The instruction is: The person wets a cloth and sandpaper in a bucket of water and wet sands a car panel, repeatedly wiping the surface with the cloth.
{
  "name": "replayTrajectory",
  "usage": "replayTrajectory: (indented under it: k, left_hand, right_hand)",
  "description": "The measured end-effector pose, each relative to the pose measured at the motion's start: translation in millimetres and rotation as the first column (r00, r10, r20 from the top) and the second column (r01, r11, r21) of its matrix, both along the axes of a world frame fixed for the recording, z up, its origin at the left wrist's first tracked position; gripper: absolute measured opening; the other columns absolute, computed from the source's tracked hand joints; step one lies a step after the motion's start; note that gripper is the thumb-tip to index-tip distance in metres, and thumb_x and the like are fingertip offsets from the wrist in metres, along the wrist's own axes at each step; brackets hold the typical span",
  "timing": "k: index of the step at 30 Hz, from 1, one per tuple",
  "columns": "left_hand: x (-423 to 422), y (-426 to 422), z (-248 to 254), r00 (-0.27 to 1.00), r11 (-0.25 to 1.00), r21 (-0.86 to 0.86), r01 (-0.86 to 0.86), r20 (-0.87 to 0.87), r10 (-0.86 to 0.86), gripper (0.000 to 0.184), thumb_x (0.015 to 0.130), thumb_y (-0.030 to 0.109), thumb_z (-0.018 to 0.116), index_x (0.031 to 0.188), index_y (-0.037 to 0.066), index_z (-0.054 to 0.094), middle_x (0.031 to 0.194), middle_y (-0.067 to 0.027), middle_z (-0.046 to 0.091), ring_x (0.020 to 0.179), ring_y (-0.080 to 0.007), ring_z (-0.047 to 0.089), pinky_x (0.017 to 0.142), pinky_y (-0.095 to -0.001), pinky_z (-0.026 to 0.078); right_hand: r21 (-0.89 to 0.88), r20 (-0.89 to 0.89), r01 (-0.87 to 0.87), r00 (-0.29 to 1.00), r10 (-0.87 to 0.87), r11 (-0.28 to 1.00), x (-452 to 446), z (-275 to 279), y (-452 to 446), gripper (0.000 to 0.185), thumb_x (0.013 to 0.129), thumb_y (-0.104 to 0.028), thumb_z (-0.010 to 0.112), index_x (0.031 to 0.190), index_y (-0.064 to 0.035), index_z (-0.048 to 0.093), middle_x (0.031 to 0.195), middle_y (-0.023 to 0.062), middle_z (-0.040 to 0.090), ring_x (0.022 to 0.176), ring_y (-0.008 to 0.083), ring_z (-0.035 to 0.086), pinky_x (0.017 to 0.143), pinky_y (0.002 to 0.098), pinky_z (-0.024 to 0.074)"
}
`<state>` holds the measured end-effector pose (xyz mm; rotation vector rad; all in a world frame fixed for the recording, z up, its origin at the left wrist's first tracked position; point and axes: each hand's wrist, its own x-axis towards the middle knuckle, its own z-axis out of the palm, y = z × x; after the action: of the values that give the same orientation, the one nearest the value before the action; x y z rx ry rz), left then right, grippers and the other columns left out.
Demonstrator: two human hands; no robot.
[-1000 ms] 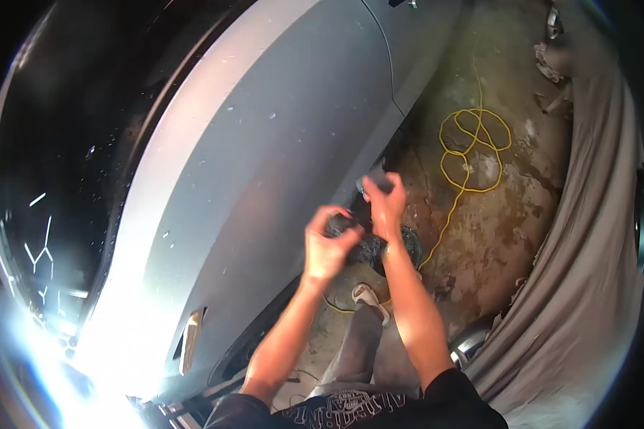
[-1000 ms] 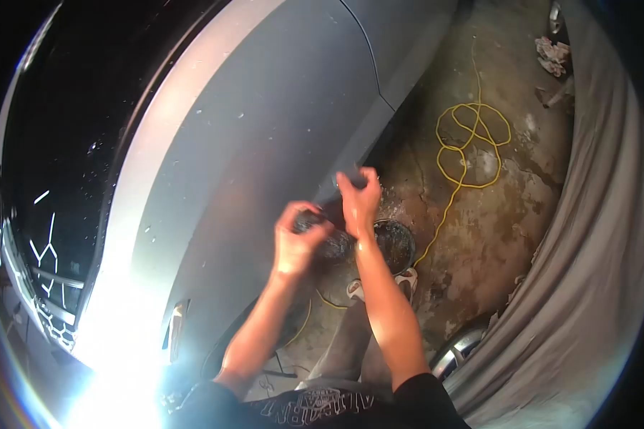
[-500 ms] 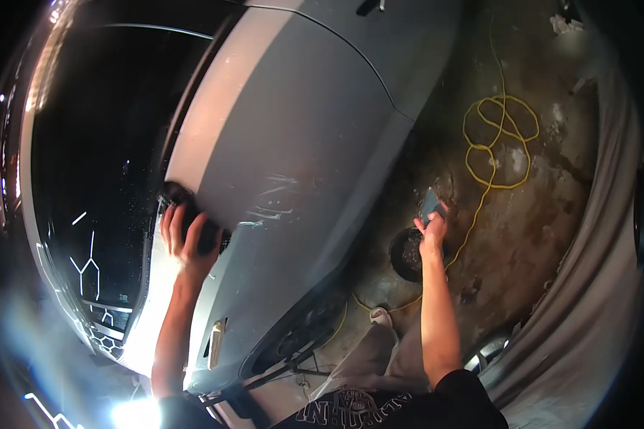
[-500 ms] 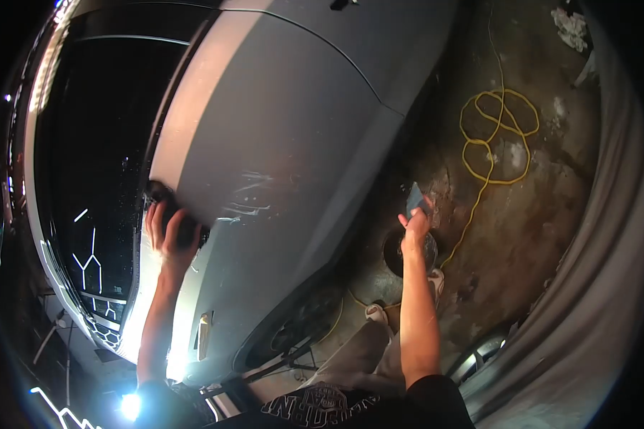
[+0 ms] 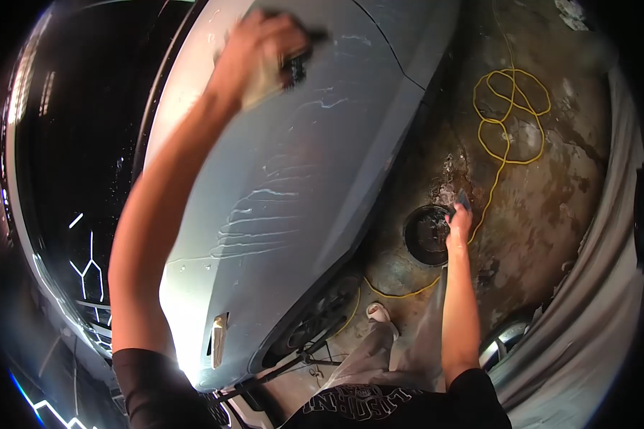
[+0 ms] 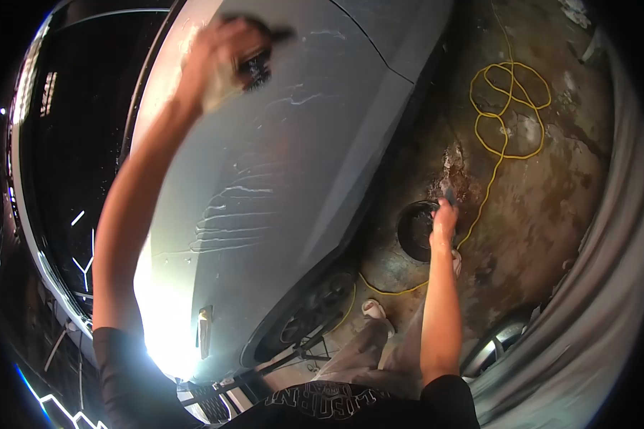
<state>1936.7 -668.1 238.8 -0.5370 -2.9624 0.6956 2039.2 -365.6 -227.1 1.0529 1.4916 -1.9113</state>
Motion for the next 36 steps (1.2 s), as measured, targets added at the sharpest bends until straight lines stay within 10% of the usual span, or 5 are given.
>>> replayTrajectory:
  k: [16, 25, 29, 31, 36]
  left_hand:
    - [372.0, 8.6, 74.7, 0.907, 0.938, -0.144, -0.314, 0.248, 0.342, 0.077, 0.057, 0.045, 0.087, 0.121, 0.011, 0.061, 0.149, -0.0124, 0.04, 0.143, -0.0425, 0.025, 0.113, -0.0653, 0.013]
    - [243.0, -10.6, -34.2, 0.84, 0.912, 0.065, 0.404, 0.368, -0.398, 0.015, 0.063, 0.024, 0.067, 0.073, 0.016, 0.059, 0.075, 0.0004, 0.052, 0.073, -0.0167, 0.053, 0.064, -0.0326, 0.041]
    - [118.6, -15.1, 15.5, 0.994, 0.994, 0.061, 0.094, 0.055, -0.098, 0.04, 0.057, 0.013, 0.079, 0.092, 0.009, 0.062, 0.094, -0.0104, 0.062, 0.084, -0.0308, 0.059, 0.075, -0.0406, 0.048]
    - [82.8, -31.6, 56.0, 0.996, 0.982, 0.18, 0.054, -0.081, -0.04, 0.045, 0.067, 0.007, 0.083, 0.107, 0.005, 0.061, 0.114, -0.0124, 0.064, 0.104, -0.0288, 0.061, 0.084, -0.0374, 0.052]
    - [85.9, -95.4, 77.5, 0.993, 0.936, 0.331, 0.119, -0.038, -0.113, 0.072, 0.072, 0.022, 0.082, 0.133, 0.001, 0.049, 0.146, -0.0209, 0.041, 0.131, -0.0348, 0.046, 0.107, -0.0441, 0.041]
  right_hand:
    - [0.024, -0.694, -0.071, 0.717, 0.068, 0.997, 136.9, 187.7, -208.7, 0.057, 0.1, -0.017, 0.049, 0.148, 0.0055, 0.028, 0.157, 0.022, 0.025, 0.146, 0.0345, 0.023, 0.121, 0.0378, 0.0178]
    - [0.134, -0.748, -0.259, 0.607, 0.269, 0.957, 255.4, 281.4, -270.8, 0.077, 0.089, -0.027, 0.052, 0.153, 0.0031, 0.021, 0.161, 0.0226, 0.014, 0.151, 0.039, 0.007, 0.117, 0.0577, 0.0026]
    - [0.409, -0.75, -0.045, 0.552, 0.364, 0.911, 25.0, 283.6, -269.4, 0.061, 0.103, -0.029, 0.035, 0.153, 0.0018, 0.018, 0.161, 0.0184, 0.016, 0.15, 0.0358, 0.012, 0.118, 0.0492, 0.0206]
    - [-0.086, -0.75, -0.192, 0.658, 0.063, 0.978, -73.8, 226.7, -262.0, 0.058, 0.104, -0.031, 0.035, 0.151, 0.0016, 0.024, 0.158, 0.02, 0.024, 0.147, 0.0358, 0.021, 0.117, 0.0467, 0.0223]
    - [0.066, -0.645, -0.082, 0.757, 0.106, 0.994, 99.4, 178.4, -268.4, 0.061, 0.105, -0.036, 0.032, 0.154, -0.0025, 0.019, 0.162, 0.0164, 0.015, 0.15, 0.0321, 0.012, 0.12, 0.0463, 0.0106]
